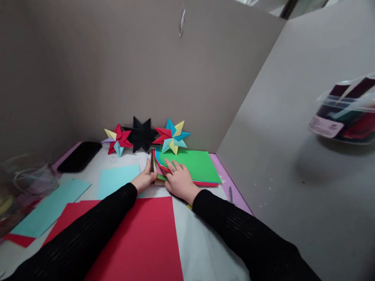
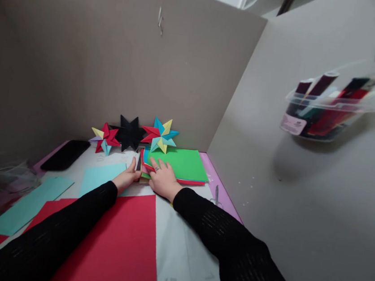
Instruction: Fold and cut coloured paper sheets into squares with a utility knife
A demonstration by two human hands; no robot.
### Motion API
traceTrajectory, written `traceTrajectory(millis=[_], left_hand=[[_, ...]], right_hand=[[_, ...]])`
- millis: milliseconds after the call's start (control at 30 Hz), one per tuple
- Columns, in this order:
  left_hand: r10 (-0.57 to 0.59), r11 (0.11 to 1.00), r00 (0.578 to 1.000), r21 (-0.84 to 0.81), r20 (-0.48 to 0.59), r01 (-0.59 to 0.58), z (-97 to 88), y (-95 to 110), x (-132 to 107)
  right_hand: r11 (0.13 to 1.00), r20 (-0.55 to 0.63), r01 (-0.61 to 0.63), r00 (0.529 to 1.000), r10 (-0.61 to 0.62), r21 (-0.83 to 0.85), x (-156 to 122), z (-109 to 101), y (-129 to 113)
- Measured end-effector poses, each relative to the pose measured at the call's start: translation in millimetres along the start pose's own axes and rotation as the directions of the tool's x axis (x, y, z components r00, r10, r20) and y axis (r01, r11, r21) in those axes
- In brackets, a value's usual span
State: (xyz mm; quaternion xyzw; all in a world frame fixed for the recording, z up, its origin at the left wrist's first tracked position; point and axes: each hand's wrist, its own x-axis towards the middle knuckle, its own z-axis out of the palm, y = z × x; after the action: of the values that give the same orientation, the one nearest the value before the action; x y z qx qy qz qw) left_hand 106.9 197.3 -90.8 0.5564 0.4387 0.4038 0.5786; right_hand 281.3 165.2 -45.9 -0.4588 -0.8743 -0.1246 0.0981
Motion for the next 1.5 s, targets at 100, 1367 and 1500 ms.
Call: traceTrajectory(millis=[100, 1367, 1500], left_hand=[[0.029, 0.998, 0.999, 0.052, 0.027, -0.031, 2.3, -6.0, 0.0], [0.159, 0.804, 0.987, 0.584, -0.034, -0.110, 9.7, 16.5, -12.6], [0.123, 0.844, 0.992, 0.527, -0.015, -0.097, 8.8, 15.2, -12.0]], right_hand=[[0.999, 0.011, 0.040, 0.999, -0.040, -0.023, -2.0, -1.7, -0.3], [0.882, 0.306, -0.431, 0.827, 0.471, -0.193, -62.8, -4.5, 88.0], [0.890, 0.295, -0.417, 0.840, 0.456, -0.186, -76.2, 0.9, 110.6]])
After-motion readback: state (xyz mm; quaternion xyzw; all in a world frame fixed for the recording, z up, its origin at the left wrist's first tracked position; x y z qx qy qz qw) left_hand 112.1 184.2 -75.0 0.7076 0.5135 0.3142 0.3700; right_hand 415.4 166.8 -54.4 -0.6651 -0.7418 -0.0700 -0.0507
